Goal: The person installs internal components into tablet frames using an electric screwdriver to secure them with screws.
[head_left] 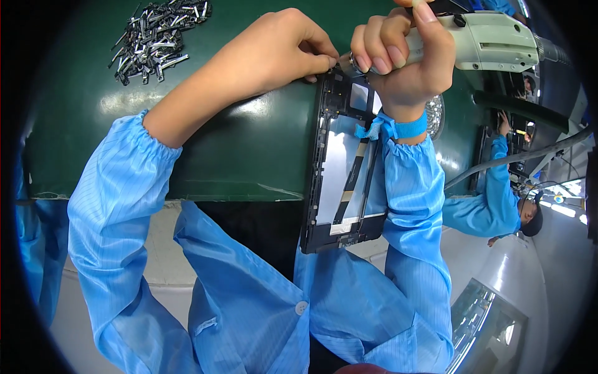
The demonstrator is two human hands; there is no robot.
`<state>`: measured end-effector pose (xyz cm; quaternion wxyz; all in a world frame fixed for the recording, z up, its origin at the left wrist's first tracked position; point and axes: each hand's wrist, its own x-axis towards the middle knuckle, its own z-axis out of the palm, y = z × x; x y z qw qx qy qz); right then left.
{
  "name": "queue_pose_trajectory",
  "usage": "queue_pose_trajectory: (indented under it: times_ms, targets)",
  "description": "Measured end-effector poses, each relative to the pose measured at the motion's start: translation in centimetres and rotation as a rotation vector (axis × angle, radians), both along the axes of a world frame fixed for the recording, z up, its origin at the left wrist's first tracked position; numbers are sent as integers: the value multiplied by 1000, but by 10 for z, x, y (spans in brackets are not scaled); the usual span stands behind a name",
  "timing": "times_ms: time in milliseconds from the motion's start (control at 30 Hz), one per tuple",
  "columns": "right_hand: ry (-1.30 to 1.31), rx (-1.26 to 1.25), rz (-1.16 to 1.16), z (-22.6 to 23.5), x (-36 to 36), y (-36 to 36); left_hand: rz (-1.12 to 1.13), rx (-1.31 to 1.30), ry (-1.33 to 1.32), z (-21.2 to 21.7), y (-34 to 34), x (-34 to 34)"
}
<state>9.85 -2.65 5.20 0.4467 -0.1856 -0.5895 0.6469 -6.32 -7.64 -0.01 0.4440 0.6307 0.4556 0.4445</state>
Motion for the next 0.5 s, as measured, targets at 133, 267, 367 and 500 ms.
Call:
queue_pose_trajectory:
  times_ms: [133, 267, 367, 500]
  targets:
    - [31, -21, 9, -1, 1, -1, -65, -189, 111, 30, -5, -3]
    - [52, -30, 19, -3, -1, -2, -41, -151, 89, 20, -7, -4]
    - [35, -28, 6, -2, 0, -2, -59, -159, 109, 28, -6, -5]
    - [-30, -14, -47, 9, -11, -9, -48, -123, 98, 26, -7, -4]
